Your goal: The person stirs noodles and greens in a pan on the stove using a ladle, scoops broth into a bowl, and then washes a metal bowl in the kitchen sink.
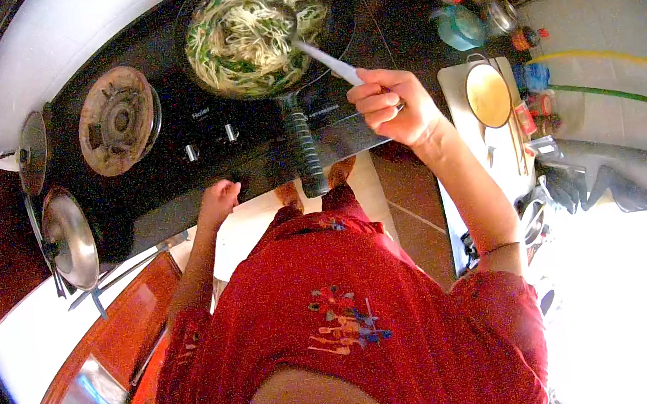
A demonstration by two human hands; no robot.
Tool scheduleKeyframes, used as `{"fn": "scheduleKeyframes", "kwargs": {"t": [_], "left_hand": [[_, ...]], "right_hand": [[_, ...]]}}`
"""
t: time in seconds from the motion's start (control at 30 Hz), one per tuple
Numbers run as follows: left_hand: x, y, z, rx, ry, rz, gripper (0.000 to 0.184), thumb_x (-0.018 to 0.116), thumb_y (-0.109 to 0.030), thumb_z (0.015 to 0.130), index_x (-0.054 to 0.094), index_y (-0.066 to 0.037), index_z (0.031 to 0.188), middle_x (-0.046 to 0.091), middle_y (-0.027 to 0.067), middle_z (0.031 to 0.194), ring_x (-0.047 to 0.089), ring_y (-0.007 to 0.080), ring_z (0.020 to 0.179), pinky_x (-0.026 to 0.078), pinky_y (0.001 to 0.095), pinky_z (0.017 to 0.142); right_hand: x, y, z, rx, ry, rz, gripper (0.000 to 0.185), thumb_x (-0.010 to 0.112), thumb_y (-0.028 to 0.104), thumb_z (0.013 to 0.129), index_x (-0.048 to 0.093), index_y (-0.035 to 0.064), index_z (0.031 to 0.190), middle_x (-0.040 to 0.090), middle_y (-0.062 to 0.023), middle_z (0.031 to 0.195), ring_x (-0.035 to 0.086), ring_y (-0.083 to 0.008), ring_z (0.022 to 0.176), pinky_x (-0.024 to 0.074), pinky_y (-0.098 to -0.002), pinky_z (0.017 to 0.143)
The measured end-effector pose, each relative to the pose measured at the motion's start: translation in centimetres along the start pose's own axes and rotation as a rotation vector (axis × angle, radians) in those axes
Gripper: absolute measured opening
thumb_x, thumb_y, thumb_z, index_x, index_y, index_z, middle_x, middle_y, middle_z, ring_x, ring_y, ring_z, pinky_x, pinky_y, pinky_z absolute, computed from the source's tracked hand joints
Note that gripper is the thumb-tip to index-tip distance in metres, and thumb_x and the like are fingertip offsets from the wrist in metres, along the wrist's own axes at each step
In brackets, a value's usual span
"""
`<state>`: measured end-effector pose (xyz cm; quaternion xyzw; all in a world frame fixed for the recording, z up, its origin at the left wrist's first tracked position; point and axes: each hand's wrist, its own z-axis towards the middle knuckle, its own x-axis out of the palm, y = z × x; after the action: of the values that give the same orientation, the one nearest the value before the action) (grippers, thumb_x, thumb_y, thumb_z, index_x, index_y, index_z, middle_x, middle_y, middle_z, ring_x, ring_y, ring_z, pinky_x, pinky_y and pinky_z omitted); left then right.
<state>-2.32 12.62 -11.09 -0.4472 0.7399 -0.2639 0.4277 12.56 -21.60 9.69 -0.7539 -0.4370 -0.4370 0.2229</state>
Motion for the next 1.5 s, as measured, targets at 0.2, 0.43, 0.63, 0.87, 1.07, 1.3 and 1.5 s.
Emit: {"fn": "scheduleKeyframes", "kwargs": {"t": [0.2, 0.43, 0.63, 0.87, 1.07, 1.3, 1.5], "left_hand": [[-1.1, 0.9, -2.9, -0.099, 0.032, -0.126, 0.027, 0.056, -0.025, 0.083, 0.057, 0.001, 0.076, 0.057, 0.0062, 0.058, 0.052, 0.0108, 0.047, 0.042, 0.025, 0.043], [-0.5, 1.2, -3.0, -0.061, 0.055, -0.219, 0.023, 0.056, -0.022, 0.083, 0.056, 0.001, 0.079, 0.057, 0.0058, 0.06, 0.053, 0.0109, 0.048, 0.043, 0.0244, 0.044], [-0.7, 2.0, -3.3, -0.072, 0.096, -0.185, 0.022, 0.056, -0.021, 0.083, 0.056, 0.0, 0.081, 0.059, 0.0066, 0.062, 0.055, 0.0117, 0.049, 0.044, 0.0251, 0.046], [-0.7, 3.0, -3.5, -0.055, 0.265, -0.091, 0.022, 0.055, -0.022, 0.083, 0.056, 0.0, 0.084, 0.06, 0.0067, 0.064, 0.056, 0.0117, 0.051, 0.045, 0.025, 0.047], [0.9, 2.2, -1.4, 0.004, 0.469, 0.007, 0.021, 0.057, -0.022, 0.084, 0.056, -0.001, 0.086, 0.06, 0.0062, 0.067, 0.057, 0.0111, 0.058, 0.046, 0.0253, 0.054], [3.9, -4.8, -1.3, 0.323, 0.615, 0.225, 0.026, 0.06, -0.022, 0.082, 0.06, 0.001, 0.094, 0.064, 0.0101, 0.088, 0.06, 0.0173, 0.086, 0.045, 0.0287, 0.078], [8.2, -5.4, -3.1, 0.306, 0.806, 0.295, 0.042, 0.061, -0.021, 0.081, 0.051, -0.002, 0.116, 0.057, 0.0123, 0.111, 0.052, 0.0198, 0.104, 0.041, 0.0309, 0.088]], "right_hand": [[3.2, 0.8, -1.1, -0.287, -0.186, -0.629, 0.013, 0.045, 0.013, 0.088, 0.044, 0.0092, 0.1, 0.037, 0.0048, 0.061, 0.029, -0.0011, 0.041, 0.0233, -0.0156, 0.033], [2.5, 1.5, 0.5, -0.568, -0.504, -1.333, 0.043, 0.054, 0.019, 0.083, 0.044, 0.0062, 0.123, 0.052, -0.0038, 0.068, 0.049, -0.013, 0.049, 0.0396, -0.0251, 0.042], [-2.1, -0.6, 3.0, -0.974, -0.719, -1.919, 0.049, 0.057, 0.022, 0.078, 0.044, 0.0082, 0.123, 0.054, -0.0221, 0.111, 0.053, -0.0354, 0.101, 0.0433, -0.0387, 0.085], [-4.5, -5.3, 2.0, -0.707, -0.809, -1.991, 0.052, 0.051, 0.035, 0.084, 0.036, 0.0146, 0.129, 0.06, -0.0223, 0.09, 0.057, -0.0388, 0.085, 0.0454, -0.0445, 0.075], [-10.0, -9.4, -1.7, -0.986, -0.975, -1.686, 0.048, 0.043, 0.039, 0.089, 0.046, 0.0031, 0.12, 0.054, -0.0205, 0.111, 0.052, -0.0352, 0.102, 0.0426, -0.0392, 0.086], [-18.0, -17.9, -5.8, -0.317, -1.01, -1.825, 0.047, 0.041, 0.043, 0.088, 0.055, 0.006, 0.112, 0.057, -0.0189, 0.107, 0.055, -0.0343, 0.097, 0.0445, -0.0416, 0.084], [-19.7, -23.0, -7.3, -0.145, -0.884, -1.769, 0.045, 0.045, 0.043, 0.086, 0.056, 0.0065, 0.111, 0.058, -0.0163, 0.105, 0.055, -0.0323, 0.099, 0.0434, -0.0397, 0.085]]}}
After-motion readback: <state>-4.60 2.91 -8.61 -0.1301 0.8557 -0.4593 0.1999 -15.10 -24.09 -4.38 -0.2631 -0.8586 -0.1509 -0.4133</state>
